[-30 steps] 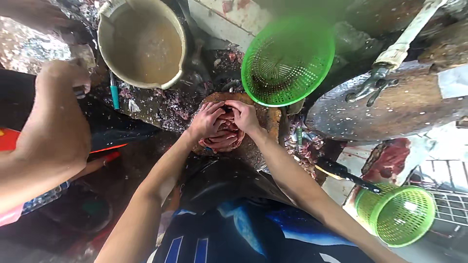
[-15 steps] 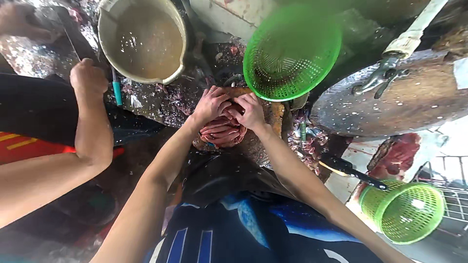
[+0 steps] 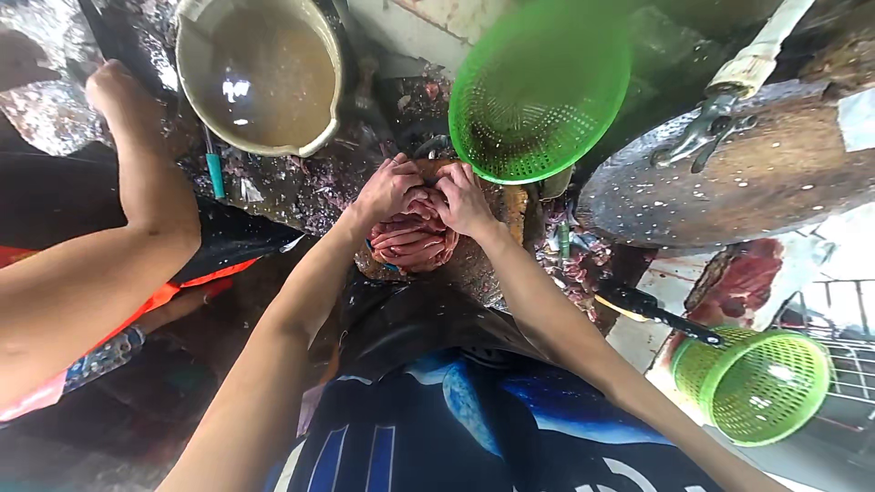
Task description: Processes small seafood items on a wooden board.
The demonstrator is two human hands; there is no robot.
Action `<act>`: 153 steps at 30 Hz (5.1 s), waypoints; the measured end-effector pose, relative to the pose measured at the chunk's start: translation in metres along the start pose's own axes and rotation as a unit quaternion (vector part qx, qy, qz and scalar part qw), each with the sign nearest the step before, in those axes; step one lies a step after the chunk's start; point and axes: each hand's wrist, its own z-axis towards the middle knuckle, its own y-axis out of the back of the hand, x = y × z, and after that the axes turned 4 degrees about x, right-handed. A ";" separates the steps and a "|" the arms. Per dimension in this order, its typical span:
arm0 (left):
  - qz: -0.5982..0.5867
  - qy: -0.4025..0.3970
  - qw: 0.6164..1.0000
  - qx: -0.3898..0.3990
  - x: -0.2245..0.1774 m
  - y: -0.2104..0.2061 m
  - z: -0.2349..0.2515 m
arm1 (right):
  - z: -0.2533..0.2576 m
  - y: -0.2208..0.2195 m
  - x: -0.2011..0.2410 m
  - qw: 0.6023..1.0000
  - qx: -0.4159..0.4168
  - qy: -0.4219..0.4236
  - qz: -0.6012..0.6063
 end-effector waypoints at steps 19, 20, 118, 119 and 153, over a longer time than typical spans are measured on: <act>-0.112 0.096 0.989 0.020 -0.002 0.020 -0.003 | 0.002 -0.012 0.005 0.996 -0.050 -0.030 0.073; -0.105 0.103 0.989 0.027 -0.005 0.022 -0.002 | 0.003 -0.012 0.006 0.994 -0.051 -0.036 0.085; -0.142 0.363 0.873 -0.294 -0.090 -0.067 -0.215 | -0.084 -0.056 0.003 0.965 -0.214 -0.129 0.085; -0.130 0.356 0.879 -0.288 -0.097 -0.068 -0.212 | -0.088 -0.058 0.002 0.963 -0.221 -0.121 0.095; -0.443 0.388 0.771 -0.244 -0.111 -0.068 -0.161 | -0.067 -0.026 0.016 0.790 -0.120 -0.246 0.549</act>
